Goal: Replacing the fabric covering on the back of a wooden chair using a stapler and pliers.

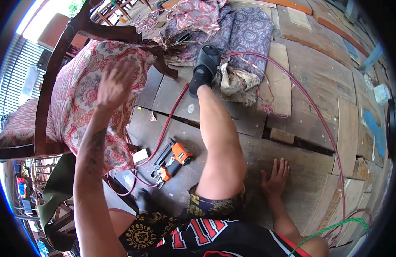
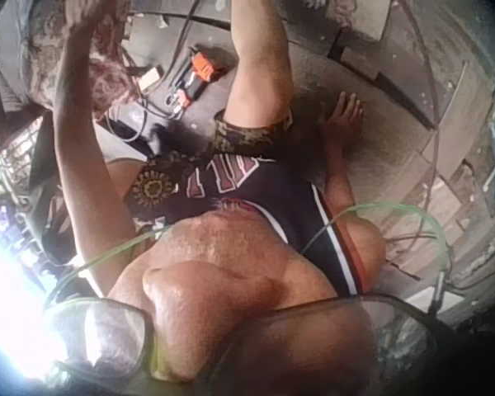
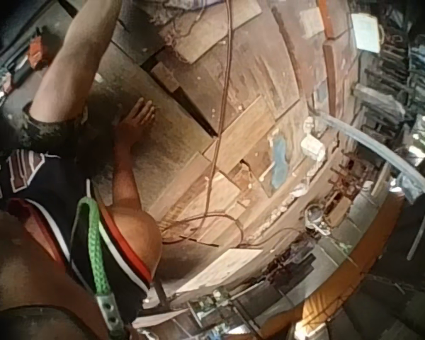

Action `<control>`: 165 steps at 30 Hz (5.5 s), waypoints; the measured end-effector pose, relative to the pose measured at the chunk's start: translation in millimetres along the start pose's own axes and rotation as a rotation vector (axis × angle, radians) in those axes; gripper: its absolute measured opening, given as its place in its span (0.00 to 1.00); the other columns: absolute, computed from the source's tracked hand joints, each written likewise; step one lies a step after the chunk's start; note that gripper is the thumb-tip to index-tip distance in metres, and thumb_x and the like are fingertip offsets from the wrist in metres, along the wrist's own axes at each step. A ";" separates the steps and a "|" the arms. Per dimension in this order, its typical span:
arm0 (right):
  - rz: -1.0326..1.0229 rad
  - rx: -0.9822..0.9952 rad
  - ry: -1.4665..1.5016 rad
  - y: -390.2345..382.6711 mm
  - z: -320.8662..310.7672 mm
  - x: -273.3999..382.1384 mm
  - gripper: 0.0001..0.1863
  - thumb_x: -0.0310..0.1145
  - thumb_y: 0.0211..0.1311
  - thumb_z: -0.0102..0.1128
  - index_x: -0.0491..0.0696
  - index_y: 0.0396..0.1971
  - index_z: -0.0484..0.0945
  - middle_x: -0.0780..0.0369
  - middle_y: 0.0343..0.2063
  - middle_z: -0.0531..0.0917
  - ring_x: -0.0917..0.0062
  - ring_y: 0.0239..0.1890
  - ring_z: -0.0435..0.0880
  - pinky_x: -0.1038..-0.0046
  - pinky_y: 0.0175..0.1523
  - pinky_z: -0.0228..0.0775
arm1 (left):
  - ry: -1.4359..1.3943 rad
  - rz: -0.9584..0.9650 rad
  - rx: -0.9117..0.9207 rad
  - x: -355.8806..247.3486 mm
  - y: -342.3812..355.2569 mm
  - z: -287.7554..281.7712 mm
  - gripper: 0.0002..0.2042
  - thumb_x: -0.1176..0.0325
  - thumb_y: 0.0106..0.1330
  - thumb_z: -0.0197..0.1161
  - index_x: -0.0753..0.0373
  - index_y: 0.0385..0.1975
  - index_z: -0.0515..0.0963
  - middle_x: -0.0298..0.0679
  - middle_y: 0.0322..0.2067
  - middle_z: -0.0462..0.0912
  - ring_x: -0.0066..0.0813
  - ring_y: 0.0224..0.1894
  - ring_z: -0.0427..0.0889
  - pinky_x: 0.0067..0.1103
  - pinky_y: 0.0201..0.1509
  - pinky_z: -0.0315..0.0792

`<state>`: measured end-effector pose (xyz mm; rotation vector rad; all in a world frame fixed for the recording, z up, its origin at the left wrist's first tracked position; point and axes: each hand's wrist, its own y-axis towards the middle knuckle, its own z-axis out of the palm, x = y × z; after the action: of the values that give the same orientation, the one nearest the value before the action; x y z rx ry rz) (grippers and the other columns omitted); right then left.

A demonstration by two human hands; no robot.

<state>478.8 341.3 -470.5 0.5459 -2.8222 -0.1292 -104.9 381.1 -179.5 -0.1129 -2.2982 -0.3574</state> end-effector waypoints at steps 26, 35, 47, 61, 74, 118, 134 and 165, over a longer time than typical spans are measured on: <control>-0.543 -0.276 -0.545 397.4 240.4 300.4 0.16 0.30 0.60 0.55 0.31 0.41 0.80 0.42 0.37 0.80 0.47 0.42 0.80 0.49 0.54 0.70 | -0.615 -0.741 0.509 -121.1 295.0 393.2 0.25 0.55 0.73 0.47 0.61 0.65 0.63 0.52 0.47 0.87 0.53 0.53 0.85 0.43 0.62 0.70; -0.512 -0.301 -0.495 409.8 194.3 293.5 0.24 0.30 0.61 0.54 0.24 0.49 0.75 0.36 0.47 0.78 0.44 0.50 0.79 0.48 0.59 0.68 | -0.711 -1.044 0.731 -134.5 289.4 448.5 0.53 0.21 0.60 0.46 0.59 0.75 0.55 0.68 0.71 0.56 0.73 0.72 0.55 0.56 0.73 0.52; -0.525 -0.358 -0.253 412.7 170.0 284.4 0.07 0.19 0.53 0.62 0.32 0.33 0.83 0.49 0.31 0.85 0.65 0.31 0.84 0.63 0.38 0.80 | -0.819 -0.633 0.625 -138.6 316.0 421.6 0.25 0.62 0.59 0.61 0.60 0.59 0.75 0.58 0.57 0.78 0.56 0.60 0.79 0.37 0.64 0.73; -0.083 -0.167 0.082 188.9 14.0 106.5 0.26 0.43 0.72 0.51 0.44 0.64 0.71 0.51 0.66 0.69 0.62 0.68 0.68 0.55 0.74 0.55 | -1.783 -1.044 0.186 -71.9 272.6 323.6 0.14 0.81 0.53 0.64 0.65 0.41 0.75 0.41 0.29 0.80 0.31 0.25 0.82 0.26 0.21 0.74; 0.006 0.065 -0.048 2.7 25.9 -15.4 0.33 0.52 0.68 0.58 0.51 0.68 0.67 0.51 0.70 0.64 0.53 0.73 0.61 0.46 0.75 0.53 | -1.000 -0.310 0.032 -20.4 279.7 172.7 0.06 0.83 0.56 0.61 0.64 0.29 0.76 0.35 0.33 0.85 0.24 0.38 0.81 0.21 0.46 0.76; -0.177 0.625 0.747 76.0 87.9 483.1 0.23 0.47 0.65 0.62 0.37 0.30 0.84 0.43 0.28 0.85 0.52 0.34 0.88 0.58 0.40 0.78 | -0.984 -1.199 -0.163 -257.2 -298.2 42.6 0.23 0.84 0.54 0.60 0.66 0.52 0.72 0.55 0.57 0.74 0.57 0.58 0.73 0.43 0.64 0.67; 0.642 0.721 2.009 85.4 44.5 455.8 0.17 0.45 0.80 0.43 0.47 0.44 0.75 0.67 0.29 0.77 0.84 0.25 0.75 0.80 0.28 0.70 | -1.371 -1.836 -0.716 -198.6 -216.1 -20.9 0.08 0.69 0.70 0.67 0.62 0.41 0.74 0.33 0.37 0.79 0.17 0.37 0.78 0.18 0.41 0.74; -0.196 0.415 1.775 62.5 10.5 458.1 0.14 0.32 0.74 0.57 0.39 0.51 0.79 0.57 0.30 0.86 0.79 0.31 0.84 0.75 0.38 0.75 | 0.188 -0.479 -0.183 -39.1 -236.5 -3.3 0.17 0.59 0.57 0.69 0.38 0.48 0.85 0.23 0.55 0.76 0.27 0.59 0.73 0.31 0.62 0.59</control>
<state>44.1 226.6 -362.4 0.5487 -1.0391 0.6049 -121.4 155.2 -257.9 0.3719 -2.0835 -0.7880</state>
